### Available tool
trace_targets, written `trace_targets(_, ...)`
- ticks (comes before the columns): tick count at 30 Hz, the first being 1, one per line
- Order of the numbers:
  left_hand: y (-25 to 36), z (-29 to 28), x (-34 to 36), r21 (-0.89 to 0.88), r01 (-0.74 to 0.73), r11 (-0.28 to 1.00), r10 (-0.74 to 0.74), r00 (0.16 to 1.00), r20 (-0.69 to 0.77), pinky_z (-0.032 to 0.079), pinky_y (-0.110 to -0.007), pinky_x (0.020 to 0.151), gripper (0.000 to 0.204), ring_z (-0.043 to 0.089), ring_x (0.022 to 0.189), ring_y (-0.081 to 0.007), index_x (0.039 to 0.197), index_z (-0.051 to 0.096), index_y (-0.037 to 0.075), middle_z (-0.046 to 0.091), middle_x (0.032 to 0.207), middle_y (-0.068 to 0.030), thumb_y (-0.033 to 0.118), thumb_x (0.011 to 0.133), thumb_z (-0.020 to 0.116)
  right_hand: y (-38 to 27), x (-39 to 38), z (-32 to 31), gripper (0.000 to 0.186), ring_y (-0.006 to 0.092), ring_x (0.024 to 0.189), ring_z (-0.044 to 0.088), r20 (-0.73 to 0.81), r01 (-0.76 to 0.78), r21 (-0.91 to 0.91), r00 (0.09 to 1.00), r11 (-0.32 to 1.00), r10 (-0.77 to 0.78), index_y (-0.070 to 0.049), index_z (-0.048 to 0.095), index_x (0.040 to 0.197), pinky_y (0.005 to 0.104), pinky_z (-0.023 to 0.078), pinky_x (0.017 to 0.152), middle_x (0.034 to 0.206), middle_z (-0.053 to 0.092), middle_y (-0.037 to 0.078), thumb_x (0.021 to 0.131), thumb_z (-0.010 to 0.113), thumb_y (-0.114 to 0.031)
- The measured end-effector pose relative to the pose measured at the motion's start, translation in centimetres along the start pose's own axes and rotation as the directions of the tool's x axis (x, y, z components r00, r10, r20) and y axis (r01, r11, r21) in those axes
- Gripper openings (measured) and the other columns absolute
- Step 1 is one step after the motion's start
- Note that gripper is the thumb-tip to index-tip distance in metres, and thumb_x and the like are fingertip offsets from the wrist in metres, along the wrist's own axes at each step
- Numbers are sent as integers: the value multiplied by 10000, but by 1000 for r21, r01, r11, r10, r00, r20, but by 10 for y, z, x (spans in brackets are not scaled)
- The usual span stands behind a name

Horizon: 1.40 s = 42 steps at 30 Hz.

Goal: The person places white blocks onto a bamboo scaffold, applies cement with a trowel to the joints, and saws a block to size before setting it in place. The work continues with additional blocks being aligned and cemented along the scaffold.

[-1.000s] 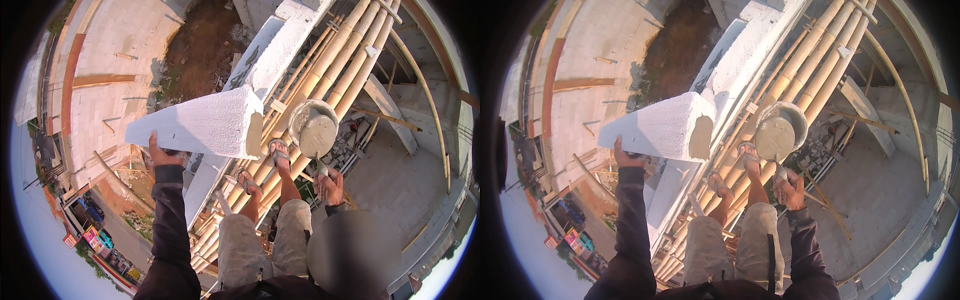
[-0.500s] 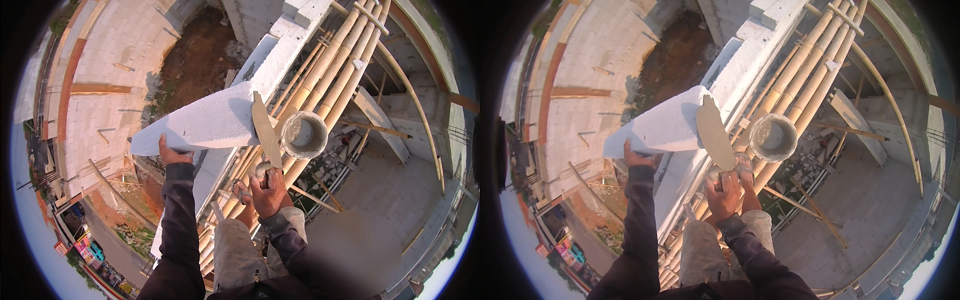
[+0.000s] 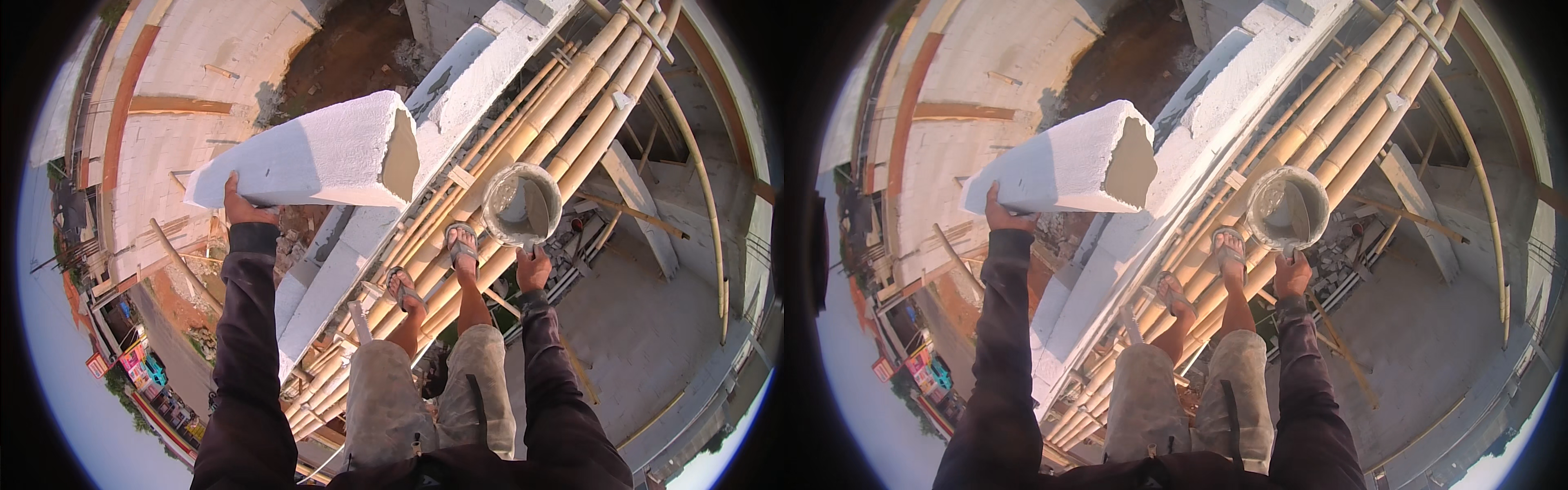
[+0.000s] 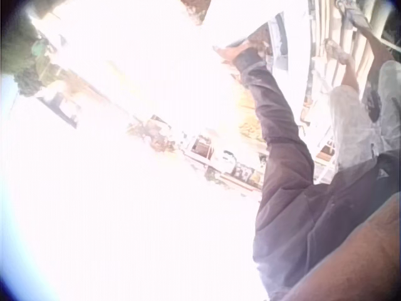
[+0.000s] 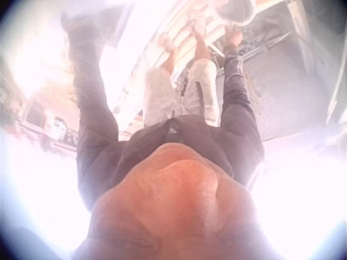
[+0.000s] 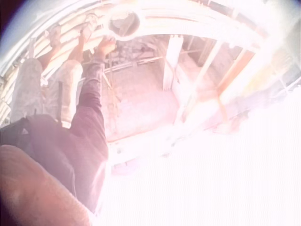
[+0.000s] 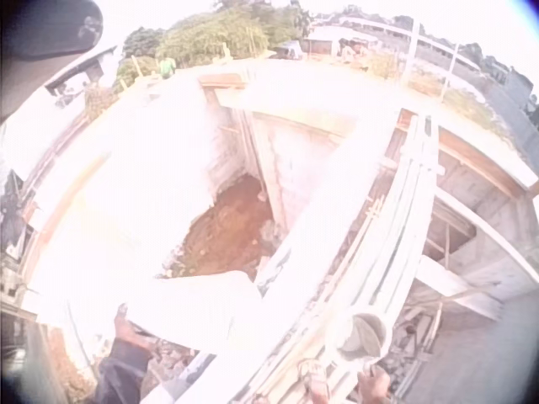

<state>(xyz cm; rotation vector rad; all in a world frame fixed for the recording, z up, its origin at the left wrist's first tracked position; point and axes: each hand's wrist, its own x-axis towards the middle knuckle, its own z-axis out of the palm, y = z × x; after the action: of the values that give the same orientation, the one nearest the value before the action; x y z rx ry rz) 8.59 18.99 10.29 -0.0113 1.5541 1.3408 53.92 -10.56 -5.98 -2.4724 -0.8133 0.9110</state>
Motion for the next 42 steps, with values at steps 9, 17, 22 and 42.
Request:
trace_targets(9,133,0,9,384,-506,772,471,862,189,550,-478,874,643,661,1065,-304,1387,472,41,623,1259,-162,341,872,715,45,86,32,423,417,1094,631,13,146,-179,989,973,-146,8,708,1107,471,484,983,1155,672,242,785,719,-267)
trace_targets(17,125,17,-11,324,-922,212,729,370,576,504,-390,959,707,641,1080,-338,1338,484,-110,649,1170,-264,215,770,752,-96,37,14,371,301,1024,656,144,264,150,947,953,-286,7,708,1126,403,522,904,1132,670,178,834,682,-220)
trace_targets(22,76,21,-21,587,-795,-154,664,357,657,463,-416,1041,816,572,1233,-396,1423,432,-76,589,1314,-305,241,752,771,-288,21,4,425,288,1138,605,104,763,241,594,600,-797,-57,649,1240,427,527,872,1233,610,150,843,717,-192)
trace_targets(42,-31,61,-33,584,-728,-358,142,576,805,551,-496,882,932,640,1082,-400,1451,394,29,625,1165,-243,383,701,820,-479,93,71,863,364,1357,448,711,946,-141,-108,-291,-695,-124,504,1421,714,326,1084,1436,506,94,619,805,-14)
